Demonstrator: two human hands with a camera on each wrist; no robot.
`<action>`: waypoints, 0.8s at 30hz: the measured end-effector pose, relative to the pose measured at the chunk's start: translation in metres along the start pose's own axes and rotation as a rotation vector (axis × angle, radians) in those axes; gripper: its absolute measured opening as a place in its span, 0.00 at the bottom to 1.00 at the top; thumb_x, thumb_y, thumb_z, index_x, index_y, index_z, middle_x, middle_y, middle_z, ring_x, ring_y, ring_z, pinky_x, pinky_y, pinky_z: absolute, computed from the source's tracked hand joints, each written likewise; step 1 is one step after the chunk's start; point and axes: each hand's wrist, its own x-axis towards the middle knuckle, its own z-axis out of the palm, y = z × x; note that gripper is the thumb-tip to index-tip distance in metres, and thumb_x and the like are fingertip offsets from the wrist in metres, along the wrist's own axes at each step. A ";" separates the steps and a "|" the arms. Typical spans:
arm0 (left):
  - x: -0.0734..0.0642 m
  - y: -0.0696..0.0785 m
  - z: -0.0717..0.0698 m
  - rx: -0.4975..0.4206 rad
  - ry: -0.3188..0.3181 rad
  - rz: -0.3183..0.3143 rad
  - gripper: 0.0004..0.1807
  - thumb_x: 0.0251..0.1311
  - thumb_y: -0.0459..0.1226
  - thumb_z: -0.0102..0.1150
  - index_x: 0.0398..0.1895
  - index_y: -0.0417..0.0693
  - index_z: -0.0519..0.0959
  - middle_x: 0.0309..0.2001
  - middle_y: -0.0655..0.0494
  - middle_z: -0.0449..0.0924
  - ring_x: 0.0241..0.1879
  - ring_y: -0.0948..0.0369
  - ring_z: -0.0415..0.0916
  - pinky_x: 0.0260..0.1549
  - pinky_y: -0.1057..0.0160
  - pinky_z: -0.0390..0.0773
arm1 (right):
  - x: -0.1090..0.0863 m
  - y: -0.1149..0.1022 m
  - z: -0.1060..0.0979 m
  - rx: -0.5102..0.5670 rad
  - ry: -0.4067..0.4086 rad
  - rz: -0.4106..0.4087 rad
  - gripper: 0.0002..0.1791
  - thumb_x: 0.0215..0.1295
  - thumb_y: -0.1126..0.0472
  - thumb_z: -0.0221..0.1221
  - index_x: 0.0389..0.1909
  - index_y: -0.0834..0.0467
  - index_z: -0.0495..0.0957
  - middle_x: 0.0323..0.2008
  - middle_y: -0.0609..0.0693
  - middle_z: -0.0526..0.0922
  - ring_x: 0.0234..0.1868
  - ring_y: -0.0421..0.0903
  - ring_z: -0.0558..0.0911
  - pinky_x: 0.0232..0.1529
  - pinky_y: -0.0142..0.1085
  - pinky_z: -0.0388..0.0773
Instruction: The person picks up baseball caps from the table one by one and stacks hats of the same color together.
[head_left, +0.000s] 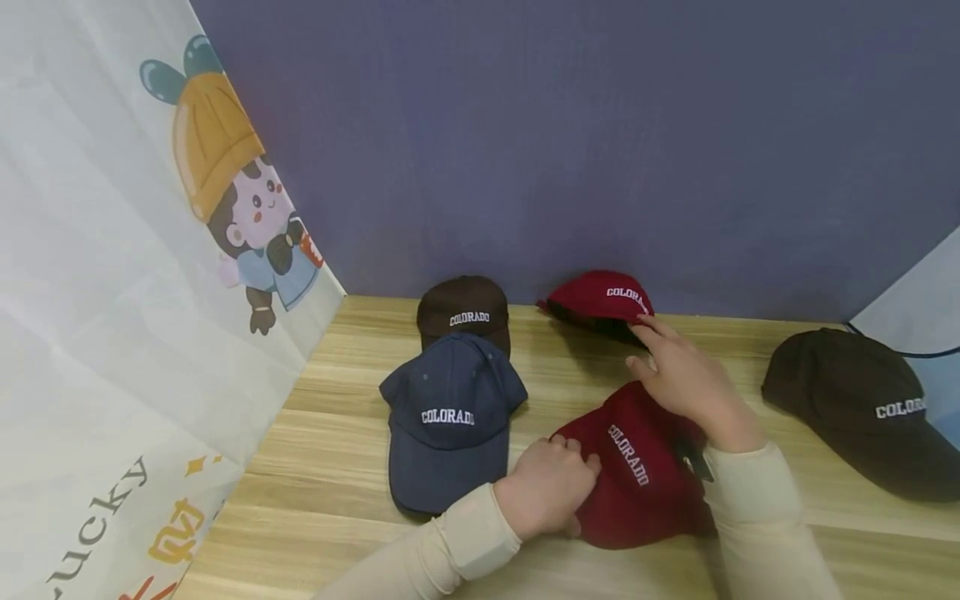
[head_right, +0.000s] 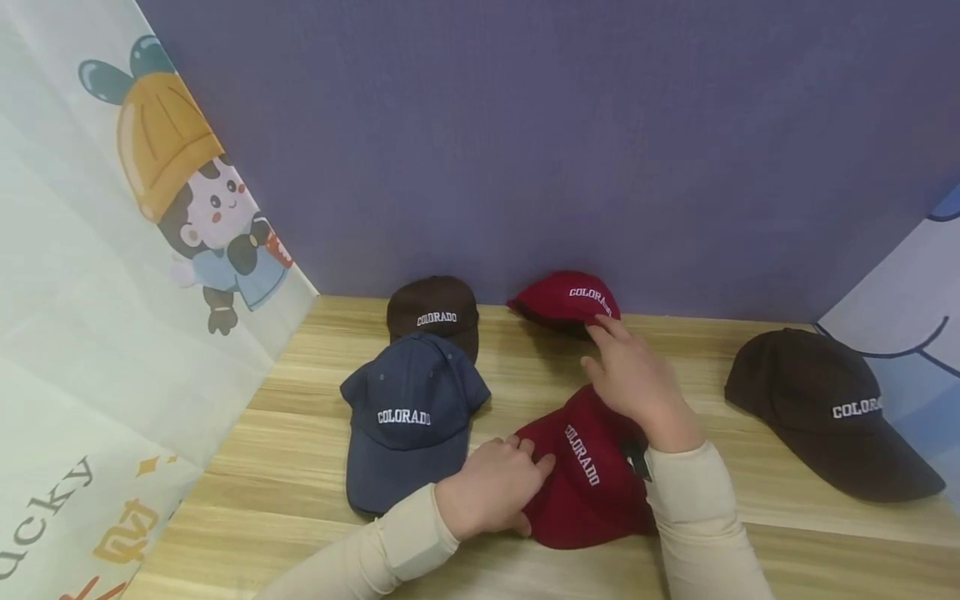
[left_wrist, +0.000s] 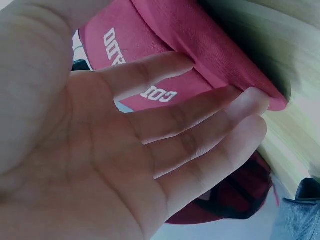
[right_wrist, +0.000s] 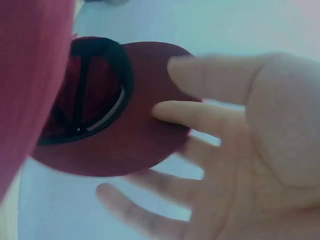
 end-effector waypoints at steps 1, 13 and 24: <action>0.000 0.001 0.000 0.008 0.004 -0.004 0.44 0.36 0.67 0.77 0.58 0.59 0.80 0.40 0.59 0.84 0.35 0.62 0.77 0.31 0.66 0.78 | 0.000 0.003 -0.002 0.009 0.031 0.002 0.32 0.75 0.57 0.55 0.75 0.64 0.62 0.77 0.66 0.59 0.71 0.74 0.65 0.63 0.71 0.65; 0.003 0.011 0.004 0.046 0.027 -0.049 0.47 0.44 0.73 0.68 0.63 0.55 0.79 0.45 0.58 0.83 0.40 0.62 0.77 0.35 0.67 0.78 | -0.009 0.041 -0.018 0.023 0.551 0.106 0.22 0.67 0.72 0.56 0.61 0.58 0.80 0.54 0.67 0.83 0.14 0.46 0.60 0.20 0.42 0.56; 0.005 0.012 0.007 0.016 0.053 -0.053 0.49 0.39 0.75 0.69 0.61 0.57 0.81 0.46 0.59 0.81 0.44 0.62 0.75 0.38 0.66 0.77 | -0.011 0.053 -0.025 0.124 0.921 0.236 0.08 0.70 0.66 0.56 0.46 0.60 0.80 0.33 0.67 0.85 0.28 0.67 0.76 0.38 0.62 0.67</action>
